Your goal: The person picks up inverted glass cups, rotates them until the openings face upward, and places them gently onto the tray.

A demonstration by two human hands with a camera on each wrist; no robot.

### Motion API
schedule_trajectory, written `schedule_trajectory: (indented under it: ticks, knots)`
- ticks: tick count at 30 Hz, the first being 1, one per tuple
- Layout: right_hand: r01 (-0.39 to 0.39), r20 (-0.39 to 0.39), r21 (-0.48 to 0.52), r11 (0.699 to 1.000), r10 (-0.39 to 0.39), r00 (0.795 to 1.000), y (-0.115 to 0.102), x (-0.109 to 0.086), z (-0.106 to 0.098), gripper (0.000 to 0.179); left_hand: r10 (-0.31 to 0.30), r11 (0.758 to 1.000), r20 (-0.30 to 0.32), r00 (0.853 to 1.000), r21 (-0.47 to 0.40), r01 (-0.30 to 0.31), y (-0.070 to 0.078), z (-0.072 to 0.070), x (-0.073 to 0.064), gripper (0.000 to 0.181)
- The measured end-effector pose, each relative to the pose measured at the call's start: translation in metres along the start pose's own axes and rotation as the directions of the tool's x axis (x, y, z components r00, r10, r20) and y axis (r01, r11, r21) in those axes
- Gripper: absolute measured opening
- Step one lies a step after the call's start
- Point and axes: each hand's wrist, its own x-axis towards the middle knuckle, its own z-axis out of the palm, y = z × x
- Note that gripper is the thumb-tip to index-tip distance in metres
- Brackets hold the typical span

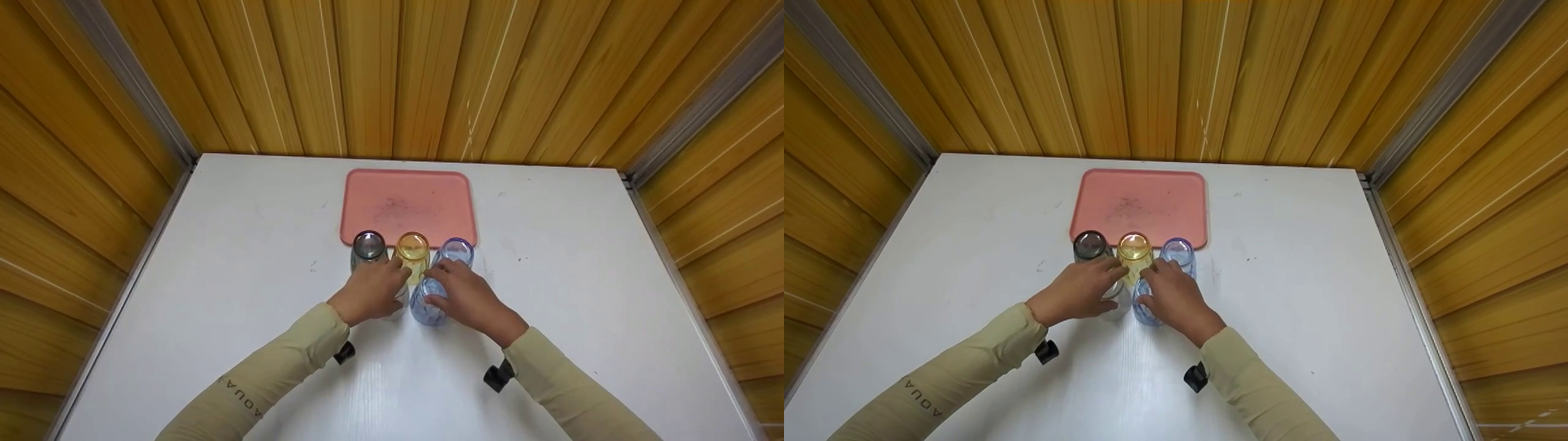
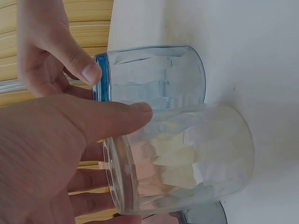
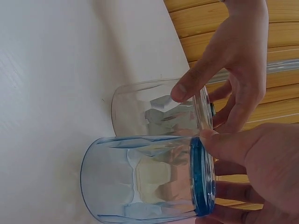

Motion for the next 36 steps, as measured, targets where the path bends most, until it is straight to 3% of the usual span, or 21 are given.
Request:
schedule_trajectory:
  ticks: [10,18,36]
  knots:
    - [0.055,-0.018,-0.049,0.997,-0.056,0.998,-0.001,-0.001,-0.002,0.051,0.022,0.999,-0.026,0.999,0.028,-0.021,0.001,-0.002,-0.002,0.046]
    - [0.03,0.013,-0.028,0.999,-0.03,0.999,-0.001,0.0,-0.003,0.053,0.019,0.999,-0.011,1.0,0.032,-0.019,0.001,-0.006,-0.005,0.046]
    - [0.024,-0.021,-0.003,1.0,-0.024,0.999,-0.002,-0.003,0.001,0.056,0.014,1.0,-0.025,1.0,0.025,-0.014,0.004,-0.012,-0.011,0.044]
